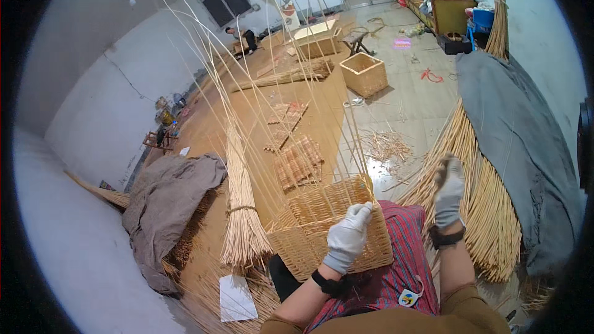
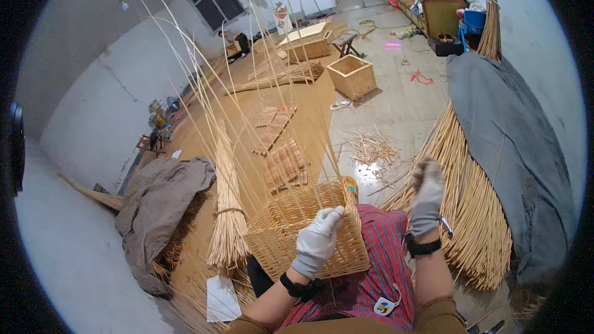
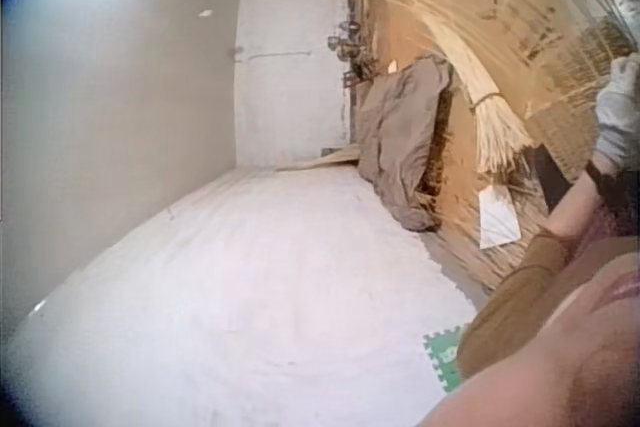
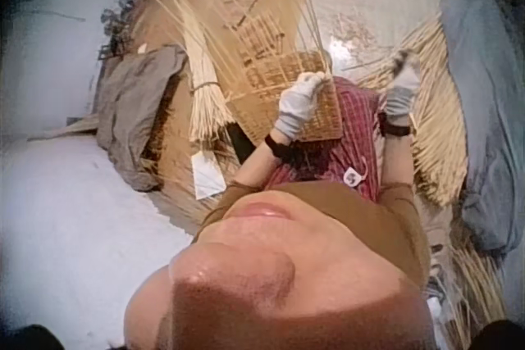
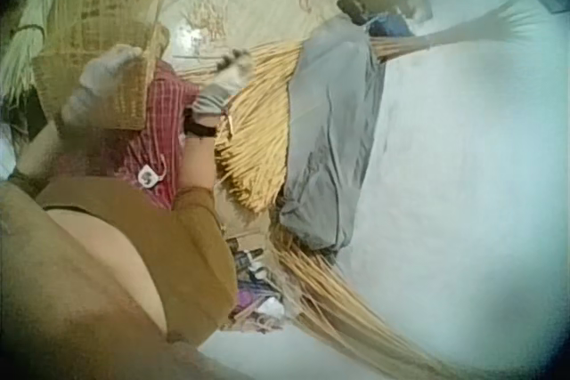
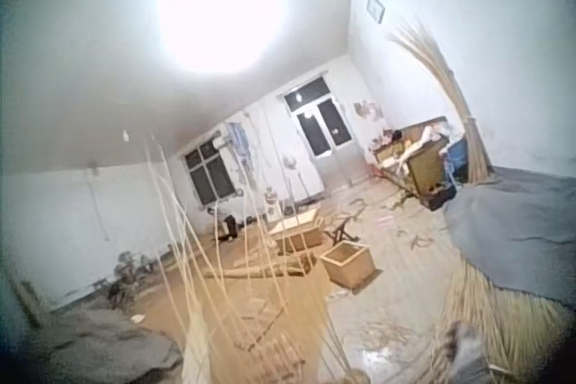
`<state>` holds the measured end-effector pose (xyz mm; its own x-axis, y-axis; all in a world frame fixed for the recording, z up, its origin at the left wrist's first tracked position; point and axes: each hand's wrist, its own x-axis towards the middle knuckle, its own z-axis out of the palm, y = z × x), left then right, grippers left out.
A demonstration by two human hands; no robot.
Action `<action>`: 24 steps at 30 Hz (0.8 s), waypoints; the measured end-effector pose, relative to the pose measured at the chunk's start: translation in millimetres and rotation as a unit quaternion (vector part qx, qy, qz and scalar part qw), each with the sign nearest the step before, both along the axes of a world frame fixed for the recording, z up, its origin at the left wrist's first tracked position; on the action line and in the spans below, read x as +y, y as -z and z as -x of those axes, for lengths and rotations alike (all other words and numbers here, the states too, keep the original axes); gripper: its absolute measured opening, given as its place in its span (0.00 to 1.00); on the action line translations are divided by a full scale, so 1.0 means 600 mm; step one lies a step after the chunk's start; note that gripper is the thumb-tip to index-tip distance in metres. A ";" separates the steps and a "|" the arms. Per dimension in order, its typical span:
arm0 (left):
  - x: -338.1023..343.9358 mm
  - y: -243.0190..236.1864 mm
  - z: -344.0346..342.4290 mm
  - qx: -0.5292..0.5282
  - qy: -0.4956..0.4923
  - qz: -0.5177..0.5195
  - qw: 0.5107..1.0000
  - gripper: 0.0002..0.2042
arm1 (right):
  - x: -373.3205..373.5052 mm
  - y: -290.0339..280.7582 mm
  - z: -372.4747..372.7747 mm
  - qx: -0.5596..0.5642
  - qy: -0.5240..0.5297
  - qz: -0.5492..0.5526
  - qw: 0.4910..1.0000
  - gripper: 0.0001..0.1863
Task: Weaving a wicker basket and using a drill to secure components.
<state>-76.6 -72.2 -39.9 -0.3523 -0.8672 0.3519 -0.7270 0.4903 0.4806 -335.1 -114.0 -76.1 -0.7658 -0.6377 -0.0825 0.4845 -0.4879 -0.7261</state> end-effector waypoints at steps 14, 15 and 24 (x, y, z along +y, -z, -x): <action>-0.018 -0.036 0.022 -0.260 0.016 -0.007 0.965 0.12 | 0.097 0.001 -0.152 0.499 -0.274 -0.089 0.817 0.18; -0.020 -0.034 0.024 -0.273 0.012 -0.018 0.962 0.12 | 0.099 -0.007 -0.150 0.500 -0.273 -0.099 0.816 0.18; -0.032 -0.058 0.071 -0.243 -0.067 -0.124 0.960 0.07 | 0.105 -0.021 -0.153 0.632 -0.206 -0.099 0.740 0.22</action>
